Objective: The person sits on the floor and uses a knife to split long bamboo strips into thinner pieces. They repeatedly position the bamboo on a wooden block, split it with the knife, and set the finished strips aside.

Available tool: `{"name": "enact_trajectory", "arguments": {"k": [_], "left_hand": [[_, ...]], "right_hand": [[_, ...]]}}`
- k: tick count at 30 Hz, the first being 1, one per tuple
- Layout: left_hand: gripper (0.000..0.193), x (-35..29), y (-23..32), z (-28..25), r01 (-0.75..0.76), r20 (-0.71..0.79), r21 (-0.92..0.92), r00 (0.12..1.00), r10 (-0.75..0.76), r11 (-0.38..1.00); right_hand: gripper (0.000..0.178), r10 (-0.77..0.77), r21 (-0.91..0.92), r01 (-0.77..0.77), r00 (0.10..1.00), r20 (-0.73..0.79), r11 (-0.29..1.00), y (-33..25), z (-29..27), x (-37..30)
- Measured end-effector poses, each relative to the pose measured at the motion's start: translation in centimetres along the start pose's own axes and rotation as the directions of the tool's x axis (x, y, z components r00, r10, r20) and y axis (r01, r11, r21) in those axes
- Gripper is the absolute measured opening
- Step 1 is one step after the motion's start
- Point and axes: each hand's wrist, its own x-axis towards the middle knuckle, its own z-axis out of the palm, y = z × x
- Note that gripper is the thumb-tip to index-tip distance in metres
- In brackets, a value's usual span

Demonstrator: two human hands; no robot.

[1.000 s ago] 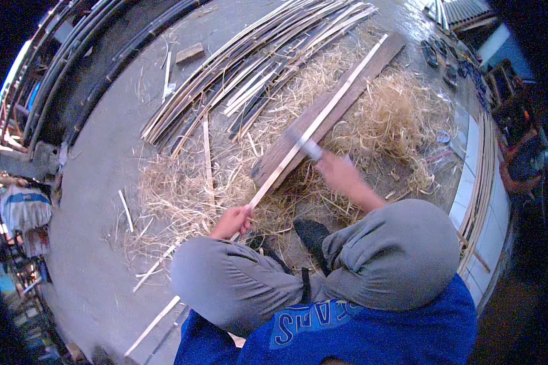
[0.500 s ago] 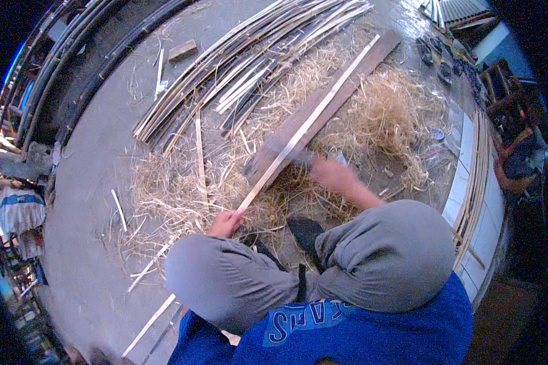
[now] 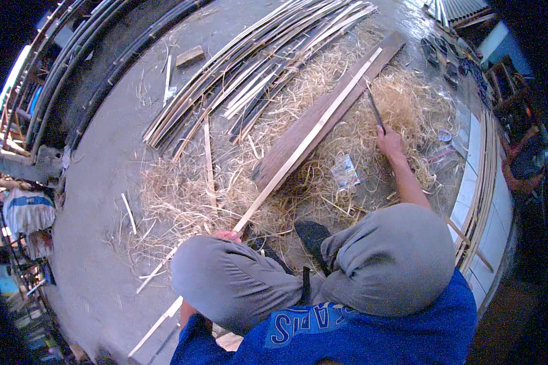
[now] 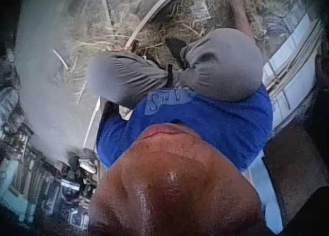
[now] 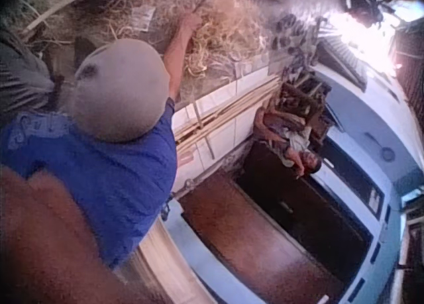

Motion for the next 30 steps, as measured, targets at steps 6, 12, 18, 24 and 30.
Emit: {"name": "enact_trajectory", "arguments": {"k": [6,12,18,24,30], "left_hand": [[0.039,5.3,5.3,4.2,-0.233,-0.368,0.458,0.829,0.422,0.858],[0.034,3.8,5.6,5.1,-0.083,-0.477,0.590,0.767,0.430,0.803],[0.035,2.9,5.3,4.9,-0.121,-0.441,0.538,0.803,0.401,0.834],[0.036,5.1,4.7,4.3,-0.269,-0.335,0.349,0.858,0.388,0.897],[0.043,3.1,1.9,2.8,-0.102,-0.239,-0.008,0.966,0.098,0.995]], "right_hand": [[0.034,-0.497,0.316,0.394,0.778,0.385,0.863,-12.3,2.7,-14.8],[0.040,-0.611,0.122,0.653,0.605,0.511,0.748,-15.0,1.8,-15.3],[0.043,-0.145,-0.129,0.181,0.957,0.250,0.975,-9.8,-0.9,-3.2],[0.041,-0.608,0.184,0.627,0.575,0.547,0.757,-15.7,2.2,-18.1],[0.035,-0.244,0.143,0.207,0.911,0.333,0.968,-11.4,2.5,-10.1]]}}
